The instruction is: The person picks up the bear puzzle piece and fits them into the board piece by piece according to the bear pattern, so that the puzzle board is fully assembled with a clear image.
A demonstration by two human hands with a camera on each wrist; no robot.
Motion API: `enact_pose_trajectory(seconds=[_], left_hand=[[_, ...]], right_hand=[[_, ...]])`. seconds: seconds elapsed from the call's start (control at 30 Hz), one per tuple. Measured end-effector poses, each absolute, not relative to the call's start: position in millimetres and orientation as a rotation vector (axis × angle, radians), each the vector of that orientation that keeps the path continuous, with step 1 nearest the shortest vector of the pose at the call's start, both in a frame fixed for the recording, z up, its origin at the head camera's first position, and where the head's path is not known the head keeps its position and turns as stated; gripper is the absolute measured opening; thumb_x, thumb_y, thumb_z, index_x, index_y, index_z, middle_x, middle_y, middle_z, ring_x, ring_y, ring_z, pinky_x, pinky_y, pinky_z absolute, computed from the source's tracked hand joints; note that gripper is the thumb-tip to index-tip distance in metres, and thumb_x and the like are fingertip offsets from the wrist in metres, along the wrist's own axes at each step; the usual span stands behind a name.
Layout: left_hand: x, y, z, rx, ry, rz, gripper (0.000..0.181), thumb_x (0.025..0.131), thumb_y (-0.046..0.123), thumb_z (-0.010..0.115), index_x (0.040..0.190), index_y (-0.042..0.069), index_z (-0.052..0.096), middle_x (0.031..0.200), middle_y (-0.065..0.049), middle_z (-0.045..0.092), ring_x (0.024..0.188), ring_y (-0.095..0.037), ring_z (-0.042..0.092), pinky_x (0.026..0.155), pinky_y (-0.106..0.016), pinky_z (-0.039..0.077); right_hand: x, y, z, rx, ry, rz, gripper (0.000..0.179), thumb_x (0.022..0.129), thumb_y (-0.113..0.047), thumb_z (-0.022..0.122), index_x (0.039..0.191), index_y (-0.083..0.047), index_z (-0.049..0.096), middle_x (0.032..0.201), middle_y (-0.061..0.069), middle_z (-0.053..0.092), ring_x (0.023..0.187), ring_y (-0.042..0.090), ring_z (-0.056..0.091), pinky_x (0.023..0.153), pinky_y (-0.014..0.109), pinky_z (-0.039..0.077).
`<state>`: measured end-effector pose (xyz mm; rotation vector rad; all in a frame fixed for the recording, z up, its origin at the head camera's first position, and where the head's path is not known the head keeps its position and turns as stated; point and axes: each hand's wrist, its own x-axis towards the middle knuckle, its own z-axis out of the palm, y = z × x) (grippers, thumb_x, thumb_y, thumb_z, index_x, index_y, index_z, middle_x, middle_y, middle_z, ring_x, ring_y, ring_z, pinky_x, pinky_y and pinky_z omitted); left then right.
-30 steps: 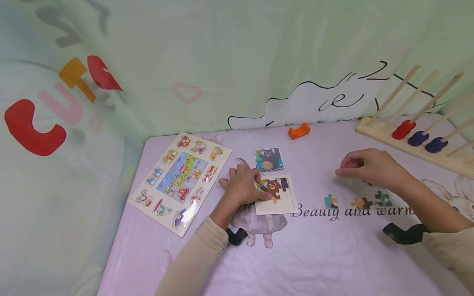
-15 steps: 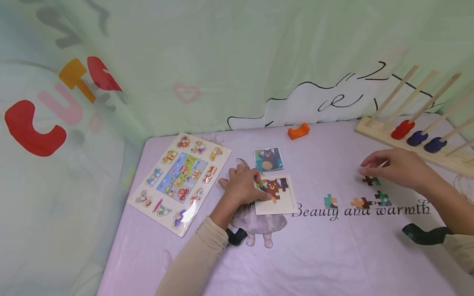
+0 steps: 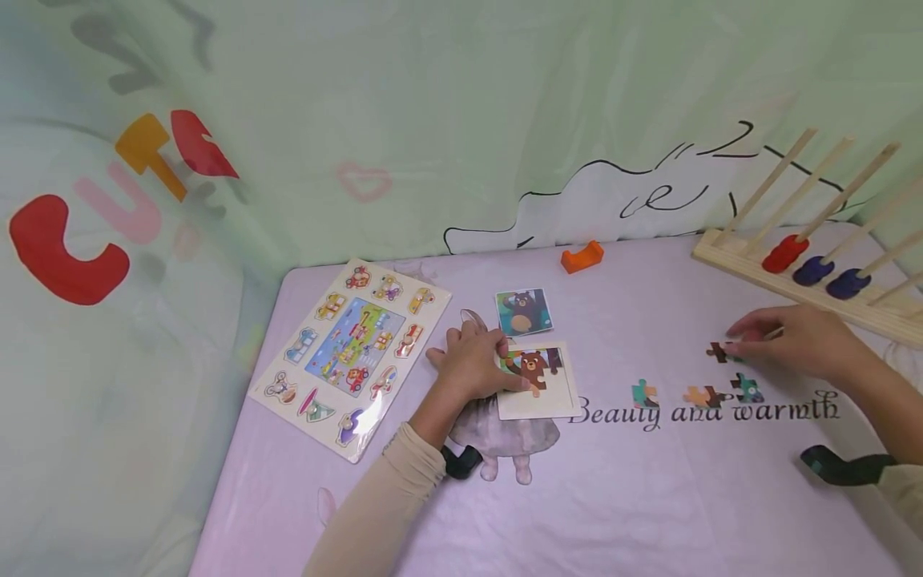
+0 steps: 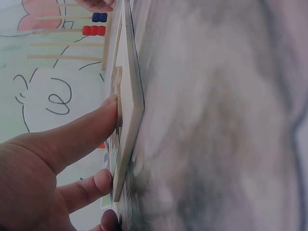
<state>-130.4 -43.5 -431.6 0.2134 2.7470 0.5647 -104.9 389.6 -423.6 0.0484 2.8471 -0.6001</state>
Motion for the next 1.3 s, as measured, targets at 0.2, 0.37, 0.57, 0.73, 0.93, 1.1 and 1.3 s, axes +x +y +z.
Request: enact_pose_trajectory(seconds=[0.2, 0.37, 0.57, 0.73, 0.93, 1.1, 1.3], left_hand=[[-130, -43, -431, 0.208, 2.739, 0.571, 0.048, 0.067, 0.055, 0.091, 0.085, 0.026, 0.057, 0.108, -0.001, 0.046, 0.105, -0.028, 0.038, 0.085, -0.058, 0.027], [-130, -43, -431, 0.206, 2.736, 0.574, 0.047, 0.067, 0.054, 0.091, 0.085, 0.026, 0.057, 0.107, -0.001, 0.046, 0.105, -0.028, 0.038, 0.085, -0.058, 0.027], [-131, -43, -432, 0.21, 2.738, 0.565, 0.047, 0.068, 0.054, 0.091, 0.085, 0.026, 0.057, 0.107, -0.002, 0.046, 0.105, -0.029, 0.039, 0.084, -0.058, 0.028], [-131, -43, -431, 0.211, 2.739, 0.561, 0.047, 0.068, 0.054, 0.091, 0.085, 0.026, 0.057, 0.108, -0.002, 0.047, 0.105, -0.029, 0.039, 0.085, -0.058, 0.028], [-131, -42, -431, 0.201, 2.734, 0.556, 0.047, 0.068, 0.054, 0.091, 0.085, 0.026, 0.057, 0.108, -0.002, 0.046, 0.106, -0.029, 0.038, 0.085, -0.059, 0.028], [-131, -42, -430, 0.197, 2.731, 0.553, 0.047, 0.068, 0.054, 0.091, 0.085, 0.026, 0.056, 0.108, -0.002, 0.046, 0.106, -0.029, 0.038, 0.087, -0.06, 0.028], [-131, -42, -429, 0.201, 2.727, 0.557, 0.047, 0.068, 0.053, 0.091, 0.085, 0.025, 0.057, 0.108, -0.003, 0.046, 0.106, -0.029, 0.039, 0.086, -0.059, 0.028]], right_hand=[[-103, 393, -431, 0.094, 2.836, -0.618, 0.05, 0.085, -0.032, 0.082, 0.119, 0.002, 0.069, 0.095, 0.017, 0.066, 0.093, 0.04, 0.057, 0.077, 0.052, 0.046], [-102, 393, -435, 0.107, 2.841, -0.626, 0.049, 0.084, -0.029, 0.083, 0.119, 0.002, 0.068, 0.098, 0.02, 0.065, 0.093, 0.043, 0.057, 0.078, 0.057, 0.046], [-102, 394, -436, 0.082, 2.818, -0.649, 0.045, 0.086, -0.03, 0.081, 0.119, -0.001, 0.07, 0.102, 0.019, 0.067, 0.096, 0.042, 0.06, 0.078, 0.054, 0.048], [-102, 392, -436, 0.065, 2.817, -0.656, 0.042, 0.086, -0.027, 0.081, 0.117, 0.0, 0.071, 0.098, 0.015, 0.069, 0.094, 0.04, 0.06, 0.076, 0.047, 0.048], [-102, 391, -436, 0.053, 2.817, -0.665, 0.04, 0.087, -0.025, 0.081, 0.117, 0.0, 0.071, 0.096, 0.013, 0.069, 0.093, 0.036, 0.059, 0.073, 0.035, 0.045], [-102, 391, -439, 0.062, 2.83, -0.671, 0.038, 0.087, -0.023, 0.081, 0.115, 0.0, 0.071, 0.095, 0.013, 0.069, 0.092, 0.037, 0.059, 0.073, 0.037, 0.045], [-101, 392, -439, 0.083, 2.844, -0.688, 0.036, 0.086, -0.024, 0.082, 0.112, 0.0, 0.071, 0.101, 0.021, 0.07, 0.095, 0.042, 0.061, 0.074, 0.046, 0.05]])
